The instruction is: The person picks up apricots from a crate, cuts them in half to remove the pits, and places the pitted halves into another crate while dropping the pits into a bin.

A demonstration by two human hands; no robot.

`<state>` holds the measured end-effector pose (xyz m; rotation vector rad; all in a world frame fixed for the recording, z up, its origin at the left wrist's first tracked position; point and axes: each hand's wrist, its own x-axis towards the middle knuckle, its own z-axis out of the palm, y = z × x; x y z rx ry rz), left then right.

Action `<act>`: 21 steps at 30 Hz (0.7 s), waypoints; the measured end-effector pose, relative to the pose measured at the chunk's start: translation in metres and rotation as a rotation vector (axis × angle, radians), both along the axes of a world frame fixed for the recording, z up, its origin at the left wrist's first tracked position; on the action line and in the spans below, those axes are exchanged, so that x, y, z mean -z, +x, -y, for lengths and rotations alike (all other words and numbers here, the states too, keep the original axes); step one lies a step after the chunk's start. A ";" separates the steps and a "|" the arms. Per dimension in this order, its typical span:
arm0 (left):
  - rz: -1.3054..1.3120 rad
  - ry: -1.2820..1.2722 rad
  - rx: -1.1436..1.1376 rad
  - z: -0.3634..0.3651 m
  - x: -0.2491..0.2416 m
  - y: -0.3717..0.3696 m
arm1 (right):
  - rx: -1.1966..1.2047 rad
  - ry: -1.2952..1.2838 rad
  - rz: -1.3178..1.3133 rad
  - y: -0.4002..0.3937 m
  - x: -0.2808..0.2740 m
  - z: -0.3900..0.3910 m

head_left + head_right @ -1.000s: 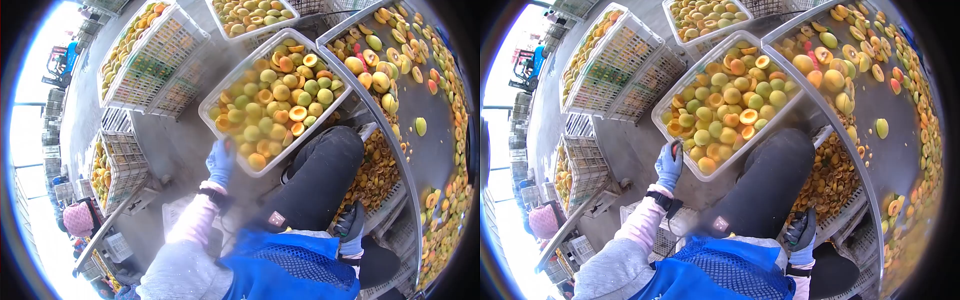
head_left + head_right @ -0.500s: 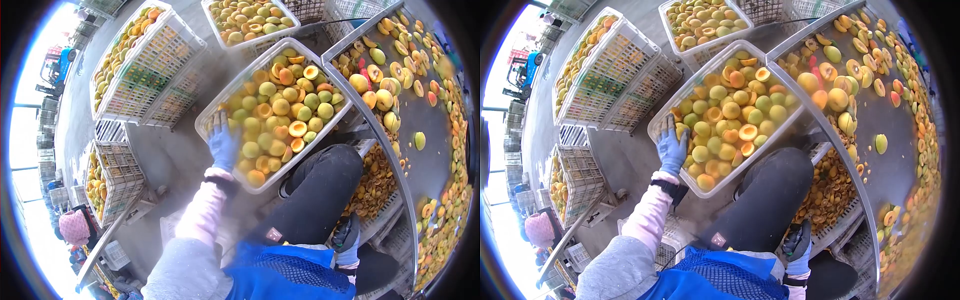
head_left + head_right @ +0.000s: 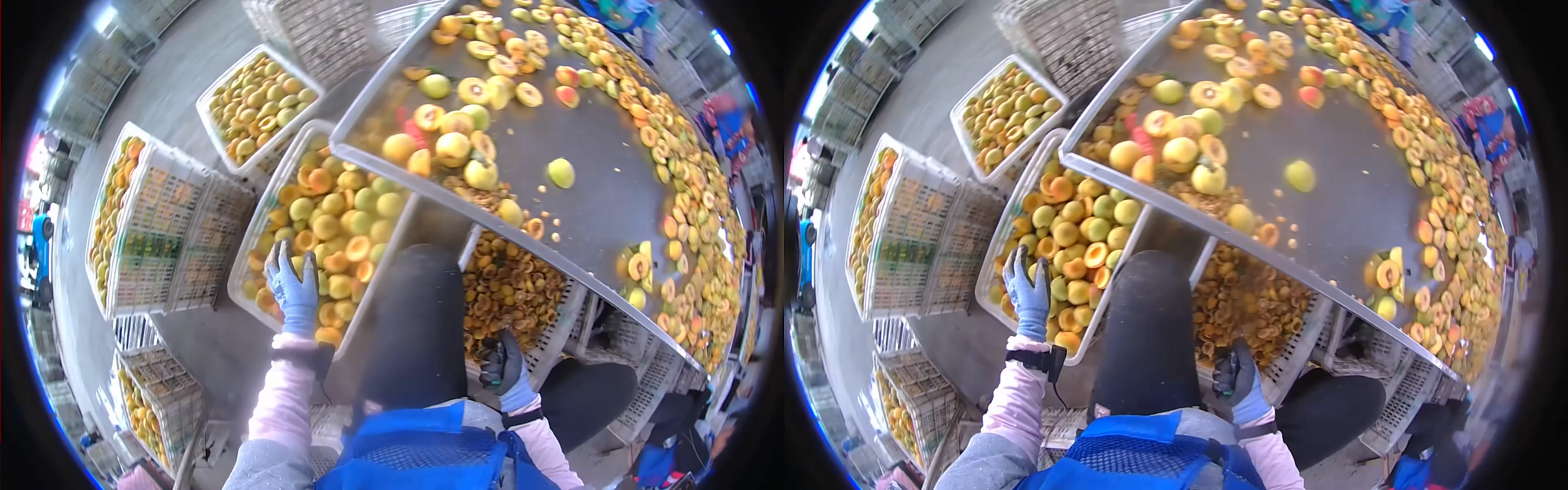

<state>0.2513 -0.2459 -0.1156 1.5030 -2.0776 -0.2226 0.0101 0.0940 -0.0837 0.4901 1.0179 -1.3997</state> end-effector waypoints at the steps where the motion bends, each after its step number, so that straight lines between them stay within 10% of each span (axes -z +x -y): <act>1: -0.100 -0.004 0.084 -0.005 -0.024 -0.031 | -0.012 0.079 -0.027 -0.002 -0.003 -0.001; 3: -0.397 0.066 0.274 -0.021 -0.070 -0.104 | -0.041 0.075 -0.038 -0.009 -0.009 0.002; 7: -0.185 0.301 0.737 -0.060 -0.163 -0.248 | -0.029 0.069 -0.058 -0.013 -0.013 -0.007; 14: 0.535 0.161 0.839 -0.084 -0.108 -0.465 | 0.105 0.090 -0.149 -0.044 -0.013 -0.024; 21: 0.709 0.152 0.844 -0.050 -0.098 -0.466 | 0.178 0.082 -0.178 -0.065 -0.010 -0.037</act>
